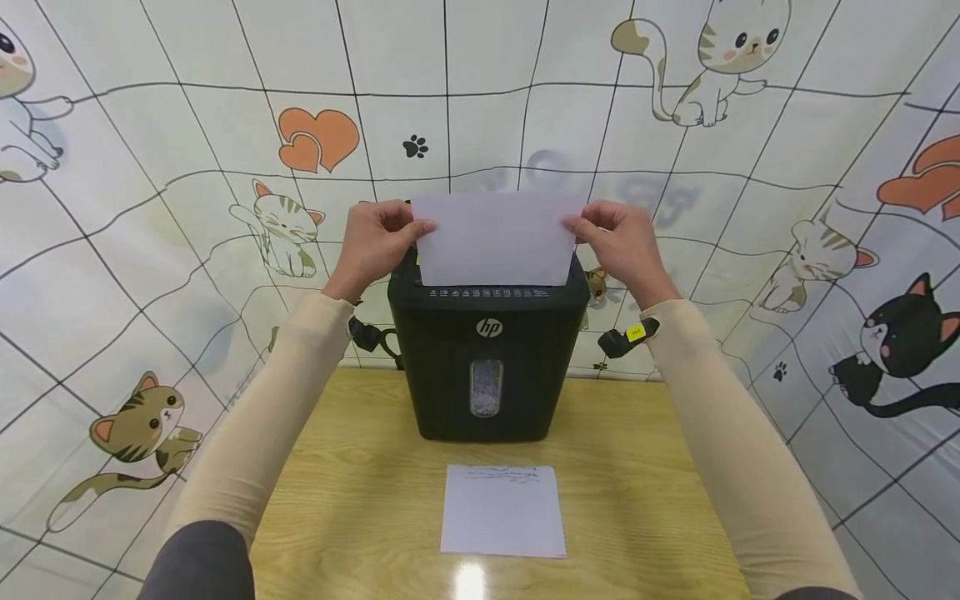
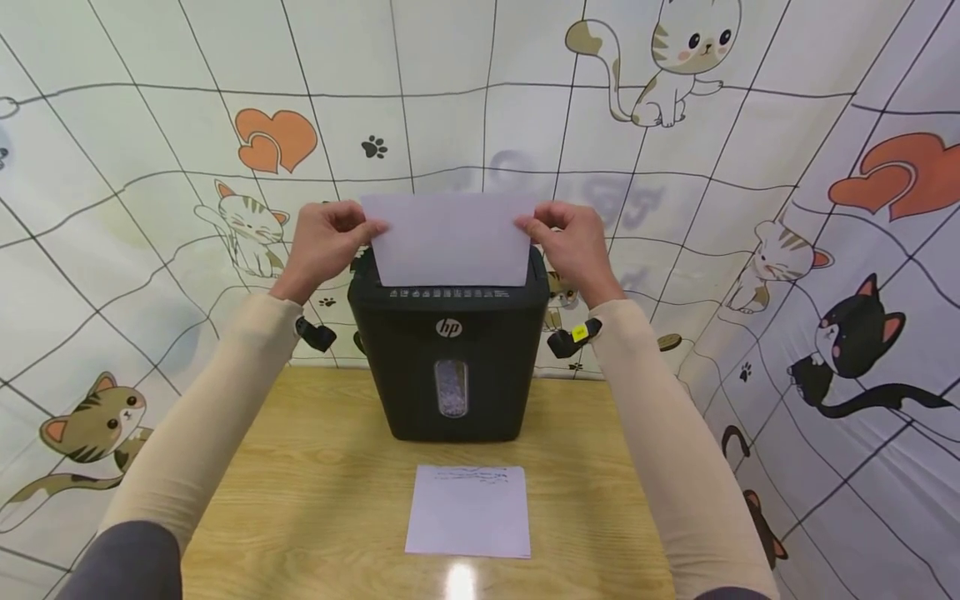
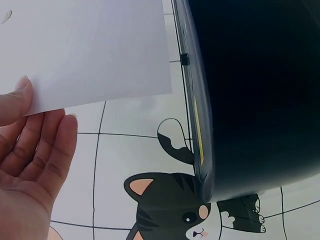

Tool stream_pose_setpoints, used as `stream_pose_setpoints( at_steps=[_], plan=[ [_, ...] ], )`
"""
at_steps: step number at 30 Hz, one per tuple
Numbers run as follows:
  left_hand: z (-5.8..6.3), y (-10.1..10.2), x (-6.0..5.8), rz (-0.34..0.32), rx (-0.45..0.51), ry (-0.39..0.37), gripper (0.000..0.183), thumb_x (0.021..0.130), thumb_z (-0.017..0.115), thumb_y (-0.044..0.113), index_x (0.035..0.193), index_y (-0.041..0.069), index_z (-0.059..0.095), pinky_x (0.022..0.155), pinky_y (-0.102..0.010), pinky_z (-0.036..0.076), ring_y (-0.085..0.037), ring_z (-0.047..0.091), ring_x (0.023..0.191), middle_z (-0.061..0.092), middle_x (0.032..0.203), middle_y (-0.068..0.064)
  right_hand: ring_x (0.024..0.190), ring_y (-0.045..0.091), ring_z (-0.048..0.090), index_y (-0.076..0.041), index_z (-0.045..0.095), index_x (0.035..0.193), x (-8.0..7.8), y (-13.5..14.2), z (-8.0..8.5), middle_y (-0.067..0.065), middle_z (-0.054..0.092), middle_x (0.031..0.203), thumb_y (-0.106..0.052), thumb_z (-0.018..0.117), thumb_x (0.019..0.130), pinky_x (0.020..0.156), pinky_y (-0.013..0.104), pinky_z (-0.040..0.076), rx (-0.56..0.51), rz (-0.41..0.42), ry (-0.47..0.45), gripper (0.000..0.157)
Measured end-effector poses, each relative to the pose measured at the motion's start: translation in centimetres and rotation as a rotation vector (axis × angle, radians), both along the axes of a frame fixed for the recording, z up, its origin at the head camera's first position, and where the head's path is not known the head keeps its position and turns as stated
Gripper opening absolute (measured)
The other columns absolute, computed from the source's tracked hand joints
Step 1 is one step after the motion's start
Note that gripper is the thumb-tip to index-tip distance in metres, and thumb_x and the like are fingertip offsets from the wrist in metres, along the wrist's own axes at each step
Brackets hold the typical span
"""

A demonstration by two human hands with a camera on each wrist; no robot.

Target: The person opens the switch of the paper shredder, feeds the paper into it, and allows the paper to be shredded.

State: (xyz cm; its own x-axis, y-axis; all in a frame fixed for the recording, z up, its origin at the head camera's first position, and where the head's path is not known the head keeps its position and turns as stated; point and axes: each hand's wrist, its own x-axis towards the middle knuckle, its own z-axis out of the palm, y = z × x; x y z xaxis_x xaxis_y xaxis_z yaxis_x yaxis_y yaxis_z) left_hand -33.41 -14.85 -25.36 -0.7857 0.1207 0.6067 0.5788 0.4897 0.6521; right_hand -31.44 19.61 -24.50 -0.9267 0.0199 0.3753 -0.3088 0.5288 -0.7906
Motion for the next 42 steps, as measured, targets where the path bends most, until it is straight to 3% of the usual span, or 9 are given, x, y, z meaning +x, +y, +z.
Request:
stream_pose_setpoints(
  at_steps=[7, 21, 32, 42],
  plan=[
    [-0.1, 0.0, -1.3, 0.042, -0.015, -0.029, 0.026, 0.092, 0.079, 0.032, 0.086, 0.006, 0.076, 0.065, -0.028, 0.04, -0.019, 0.055, 0.073, 0.07, 0.08, -0.011, 0.099, 0.021, 0.071, -0.014, 0.076, 0.105, -1.5, -0.5, -0.5, 0.0, 0.075, 0.097, -0.05, 0.074, 0.091, 0.092, 0.031, 0.047, -0.014, -0.01, 0.007, 0.039],
    [-0.8, -0.4, -2.7, 0.029, -0.036, -0.068, 0.022, 0.093, 0.078, 0.029, 0.088, 0.008, 0.075, 0.065, -0.029, 0.041, -0.019, 0.057, 0.073, 0.069, 0.078, -0.007, 0.102, 0.027, 0.07, -0.013, 0.076, 0.107, -2.7, -1.0, -1.3, 0.007, 0.075, 0.104, -0.048, 0.073, 0.092, 0.098, 0.038, 0.048, -0.003, -0.013, -0.022, 0.038],
    [-1.5, -0.5, -2.9, 0.017, -0.017, -0.151, 0.022, 0.092, 0.079, 0.028, 0.097, 0.007, 0.078, 0.067, -0.027, 0.044, -0.016, 0.062, 0.075, 0.074, 0.085, -0.008, 0.104, 0.028, 0.069, -0.012, 0.075, 0.104, -3.1, -0.9, -2.3, 0.008, 0.074, 0.104, -0.048, 0.073, 0.092, 0.099, 0.039, 0.047, 0.001, 0.009, -0.045, 0.039],
    [-2.3, -0.6, -2.6, 0.029, -0.043, -0.168, 0.024, 0.091, 0.079, 0.03, 0.087, 0.006, 0.075, 0.067, -0.029, 0.046, -0.023, 0.067, 0.073, 0.073, 0.08, -0.012, 0.102, 0.023, 0.072, -0.012, 0.076, 0.106, -3.3, -0.7, -3.4, 0.007, 0.076, 0.108, -0.049, 0.073, 0.091, 0.101, 0.042, 0.051, -0.004, 0.039, -0.068, 0.04]
  ],
)
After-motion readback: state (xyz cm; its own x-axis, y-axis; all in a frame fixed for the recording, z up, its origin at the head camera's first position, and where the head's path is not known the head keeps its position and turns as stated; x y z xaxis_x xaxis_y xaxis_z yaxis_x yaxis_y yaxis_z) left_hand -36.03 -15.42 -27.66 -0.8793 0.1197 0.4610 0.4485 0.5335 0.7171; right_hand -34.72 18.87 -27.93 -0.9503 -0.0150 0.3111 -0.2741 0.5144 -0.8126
